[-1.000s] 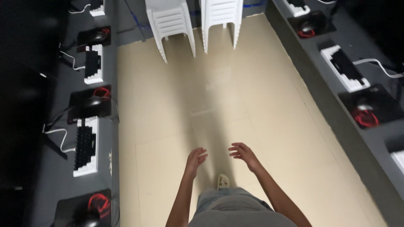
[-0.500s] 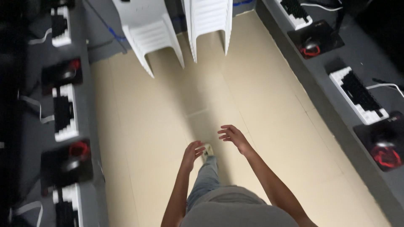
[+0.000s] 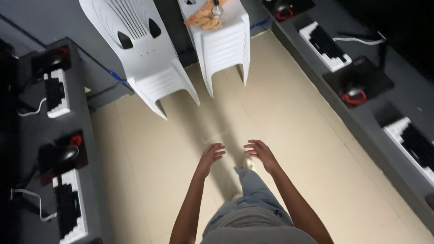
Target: The person cleans white plastic chairs in a computer lab using a cloth and a spray bottle. They wipe the seat and backrest of each chair, then move the chair to a desk. The person repeats this process for multiple chairs.
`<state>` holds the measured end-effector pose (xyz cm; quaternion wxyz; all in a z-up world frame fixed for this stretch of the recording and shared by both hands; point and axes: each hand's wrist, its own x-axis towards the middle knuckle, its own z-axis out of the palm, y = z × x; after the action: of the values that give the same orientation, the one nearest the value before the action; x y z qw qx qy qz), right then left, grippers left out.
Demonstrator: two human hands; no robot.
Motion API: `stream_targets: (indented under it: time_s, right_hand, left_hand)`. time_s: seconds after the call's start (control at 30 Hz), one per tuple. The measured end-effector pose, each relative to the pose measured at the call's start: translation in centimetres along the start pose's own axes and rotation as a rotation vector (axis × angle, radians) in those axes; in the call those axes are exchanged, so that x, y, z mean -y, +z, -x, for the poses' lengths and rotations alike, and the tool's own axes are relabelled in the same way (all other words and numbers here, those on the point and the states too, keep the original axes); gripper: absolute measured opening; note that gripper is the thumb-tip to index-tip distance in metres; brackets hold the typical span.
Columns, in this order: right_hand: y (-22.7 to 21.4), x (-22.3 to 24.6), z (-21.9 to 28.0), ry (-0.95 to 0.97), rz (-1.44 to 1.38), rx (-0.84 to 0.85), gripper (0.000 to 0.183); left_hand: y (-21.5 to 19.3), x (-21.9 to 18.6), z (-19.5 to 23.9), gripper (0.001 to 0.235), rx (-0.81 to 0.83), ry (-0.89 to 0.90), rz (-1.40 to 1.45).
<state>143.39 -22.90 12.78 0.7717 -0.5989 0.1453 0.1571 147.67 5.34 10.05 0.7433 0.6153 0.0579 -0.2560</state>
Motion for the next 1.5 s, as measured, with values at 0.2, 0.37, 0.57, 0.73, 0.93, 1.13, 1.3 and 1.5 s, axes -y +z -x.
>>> stream_targets:
  time_s: [0.2,0.37,0.57,0.73,0.93,1.13,1.3,1.5]
  right_hand:
    - [-1.7,5.3,-13.7,0.016,0.008,-0.001,0.04]
    - [-2.6,11.2,-25.0,0.015,0.045,0.02,0.041]
    - [-3.7,19.0,-38.2,-0.037,0.109,0.051,0.042]
    - [-3.1,23.4,-48.7,-0.023,0.191,0.026,0.04]
    - [-3.1,25.6,-61.6,-0.092,0.168,0.016,0.039]
    - [-2.6,29.7,-74.2,-0.187,0.239,-0.073,0.045]
    - [-3.6,32.7,-85.8,-0.304,0.466,-0.227,0.078]
    - [-4.3,33.5,-96.0,-0.534,0.806,-0.242,0.127]
  left_hand:
    - [-1.8,-7.0,-11.7,0.04,0.025,0.035,-0.02]
    - [-4.9,-9.9,-23.1,0.042,0.035,0.044,0.023]
    - [-5.1,-17.6,-34.7,0.043,-0.044,-0.004,0.011]
    - [-7.5,-19.4,-45.7,0.044,-0.028,0.032,0.11]
    - [-11.5,-20.7,-59.4,0.046,-0.019,0.029,0.226]
    - [-14.4,-26.6,-70.5,0.048,0.015,0.012,0.177]
    - [-18.1,-26.9,-81.4,0.043,-0.131,-0.174,0.209]
    - [-21.4,-23.9,-90.0,0.036,-0.129,-0.141,0.204]
